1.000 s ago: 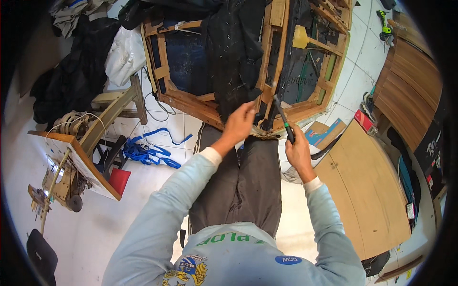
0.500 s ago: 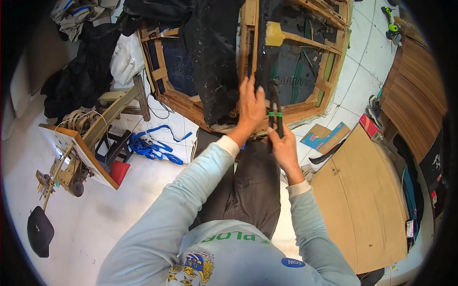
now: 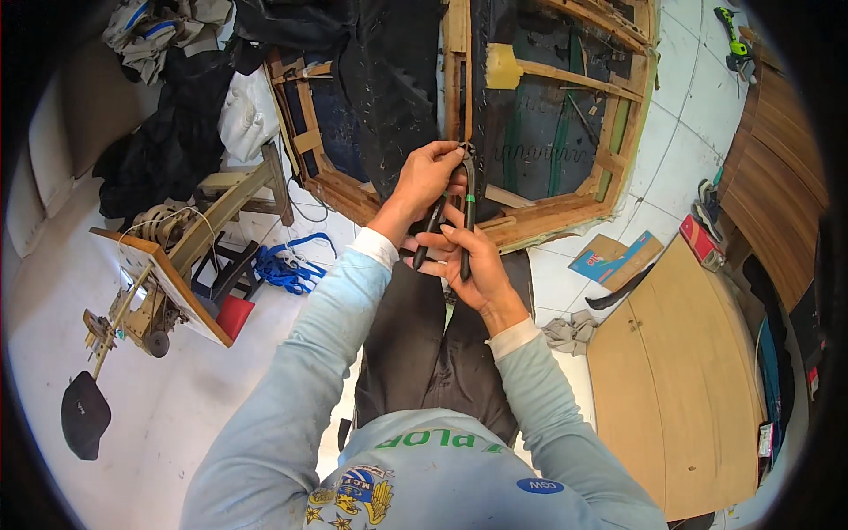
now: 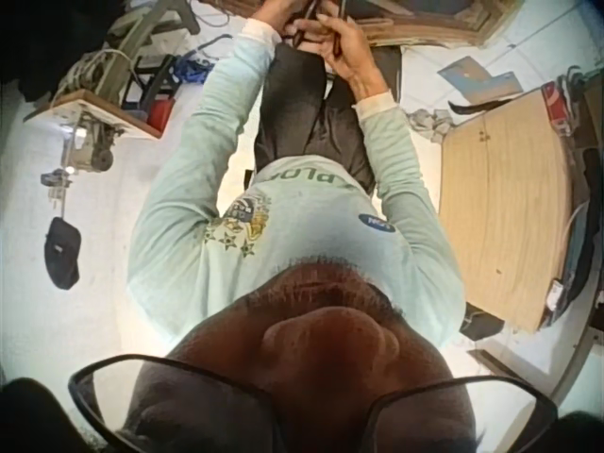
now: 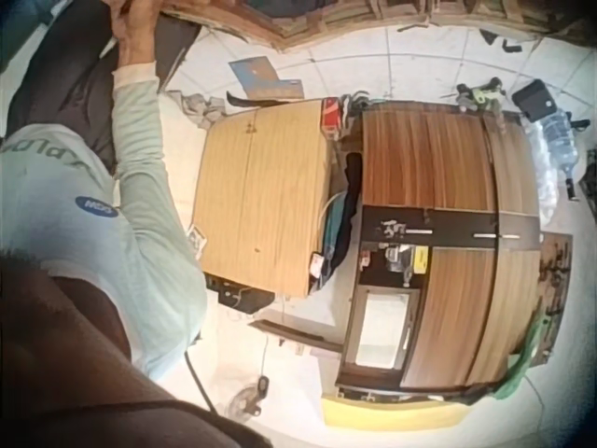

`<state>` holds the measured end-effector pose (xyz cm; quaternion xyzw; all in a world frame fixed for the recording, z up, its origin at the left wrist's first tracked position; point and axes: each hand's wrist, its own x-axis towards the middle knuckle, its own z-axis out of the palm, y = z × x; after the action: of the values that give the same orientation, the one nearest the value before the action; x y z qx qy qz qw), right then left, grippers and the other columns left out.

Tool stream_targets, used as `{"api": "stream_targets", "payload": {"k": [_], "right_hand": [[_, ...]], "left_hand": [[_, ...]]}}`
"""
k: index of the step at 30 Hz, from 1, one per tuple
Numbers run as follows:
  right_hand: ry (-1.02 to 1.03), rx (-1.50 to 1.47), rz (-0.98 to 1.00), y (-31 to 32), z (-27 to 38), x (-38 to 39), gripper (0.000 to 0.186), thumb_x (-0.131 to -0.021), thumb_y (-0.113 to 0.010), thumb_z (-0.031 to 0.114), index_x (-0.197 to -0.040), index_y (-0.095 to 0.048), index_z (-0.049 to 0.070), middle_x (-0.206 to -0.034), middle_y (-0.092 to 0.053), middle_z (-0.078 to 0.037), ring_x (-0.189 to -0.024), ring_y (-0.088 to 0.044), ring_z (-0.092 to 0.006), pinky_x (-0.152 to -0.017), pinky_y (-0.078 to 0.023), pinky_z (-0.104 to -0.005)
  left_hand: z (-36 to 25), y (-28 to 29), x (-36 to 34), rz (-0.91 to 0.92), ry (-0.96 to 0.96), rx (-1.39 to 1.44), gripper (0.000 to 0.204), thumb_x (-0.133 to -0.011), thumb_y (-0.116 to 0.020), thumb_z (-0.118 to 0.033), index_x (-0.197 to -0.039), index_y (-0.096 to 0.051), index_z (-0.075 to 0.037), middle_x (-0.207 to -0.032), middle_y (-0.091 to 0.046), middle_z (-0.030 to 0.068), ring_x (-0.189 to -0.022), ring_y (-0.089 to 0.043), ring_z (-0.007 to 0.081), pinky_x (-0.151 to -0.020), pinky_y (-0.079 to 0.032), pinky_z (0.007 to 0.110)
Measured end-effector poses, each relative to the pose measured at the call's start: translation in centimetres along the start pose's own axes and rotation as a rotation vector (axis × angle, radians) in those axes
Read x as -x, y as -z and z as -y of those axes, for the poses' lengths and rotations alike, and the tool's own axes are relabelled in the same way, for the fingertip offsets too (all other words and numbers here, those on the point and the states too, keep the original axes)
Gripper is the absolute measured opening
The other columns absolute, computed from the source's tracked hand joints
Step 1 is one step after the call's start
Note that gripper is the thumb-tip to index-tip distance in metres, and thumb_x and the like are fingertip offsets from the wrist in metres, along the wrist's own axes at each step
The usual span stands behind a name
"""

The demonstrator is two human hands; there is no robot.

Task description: The person uses pliers to pull staples from the wooden frame of an overturned sofa. They systematically remove the fasteners along the edge of the frame, pulling the black fabric away from the wood as they work.

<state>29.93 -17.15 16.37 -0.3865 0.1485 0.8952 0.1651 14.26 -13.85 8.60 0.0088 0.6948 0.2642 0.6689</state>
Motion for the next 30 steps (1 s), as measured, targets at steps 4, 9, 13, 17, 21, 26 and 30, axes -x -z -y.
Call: {"api": "stream_targets", "payload": {"k": [4, 9, 13, 17, 21, 26, 30], "right_hand": [[0.064, -0.164, 0.079, -0.6, -0.8, -0.9, 0.068, -0.107, -0.049, 0.015, -0.171, -0.026, 0.010, -0.128, -0.075, -0.022, -0.125, -0.070, -0.0445, -0.112, -0.053, -0.0648], [0.129, -0.332, 0.110, -2.3, -1.9, -2.4, 0.063, -0.108, -0.050, 0.015, -0.169, -0.035, 0.015, -0.132, -0.075, -0.017, -0.137, -0.062, -0.0439, -0.125, -0.040, -0.0638], [0.205, -0.434, 0.058, -5.0, -2.4, -4.6, 0.060, -0.107, -0.051, 0.017, -0.166, -0.037, 0.018, -0.135, -0.070, -0.014, -0.138, -0.061, -0.0387, -0.127, -0.035, -0.0642], [0.287, -0.461, -0.116, -7.2, -2.6, -6.1, 0.033, -0.112, -0.059, 0.025, -0.143, -0.057, 0.015, -0.108, -0.068, -0.005, -0.120, -0.067, -0.0291, -0.118, -0.051, -0.0566], [0.248, -0.443, 0.017, -4.0, -2.0, -5.6, 0.021, -0.111, -0.065, 0.029, -0.124, -0.063, 0.013, -0.080, -0.055, 0.002, -0.096, -0.070, -0.0226, -0.091, -0.060, -0.0436], [0.116, 0.268, -0.300, 1.6, -0.7, -0.9, 0.034, -0.104, -0.072, 0.019, -0.137, -0.066, 0.011, -0.085, -0.064, 0.001, -0.077, -0.068, -0.0189, -0.070, -0.055, -0.0371], [0.257, 1.373, -0.465, 8.2, 5.1, 3.2, 0.032, -0.101, -0.073, 0.018, -0.127, -0.071, -0.001, -0.084, -0.068, -0.004, -0.075, -0.062, -0.0164, -0.068, -0.050, -0.0346]], "left_hand": [[-1.5, 0.8, -0.4, 0.092, 0.045, -0.040, 0.043, -0.108, -0.068, -0.020, -0.144, -0.064, 0.004, -0.103, -0.074, 0.0075, -0.080, -0.070, 0.0110, -0.069, -0.059, 0.025], [-3.2, 2.1, -2.0, 0.185, 0.128, -0.135, 0.040, -0.106, -0.072, -0.017, -0.138, -0.068, 0.005, -0.101, -0.074, 0.0067, -0.078, -0.068, 0.0107, -0.068, -0.058, 0.024], [-5.2, 3.4, -4.0, 0.294, 0.198, -0.202, 0.038, -0.105, -0.074, -0.014, -0.137, -0.068, 0.006, -0.101, -0.074, 0.0071, -0.079, -0.069, 0.0119, -0.068, -0.058, 0.024], [-6.8, 3.1, -4.8, 0.339, 0.227, -0.341, 0.038, -0.104, -0.074, -0.015, -0.136, -0.069, 0.005, -0.103, -0.076, 0.0089, -0.081, -0.073, 0.0142, -0.069, -0.060, 0.026], [-6.2, 3.1, -5.0, 0.375, 0.160, -0.413, 0.039, -0.103, -0.075, -0.018, -0.135, -0.070, 0.005, -0.102, -0.075, 0.0084, -0.081, -0.072, 0.0136, -0.072, -0.061, 0.029], [-1.6, 3.1, -2.9, 0.291, 0.160, -0.116, 0.064, -0.099, -0.082, -0.027, -0.148, -0.054, 0.004, -0.116, -0.071, 0.0100, -0.099, -0.070, 0.0161, -0.085, -0.062, 0.033], [3.3, 0.4, -0.9, 0.182, 0.019, -0.104, 0.065, -0.099, -0.082, -0.030, -0.148, -0.054, 0.003, -0.119, -0.071, 0.0114, -0.103, -0.071, 0.0178, -0.086, -0.061, 0.033]]}}
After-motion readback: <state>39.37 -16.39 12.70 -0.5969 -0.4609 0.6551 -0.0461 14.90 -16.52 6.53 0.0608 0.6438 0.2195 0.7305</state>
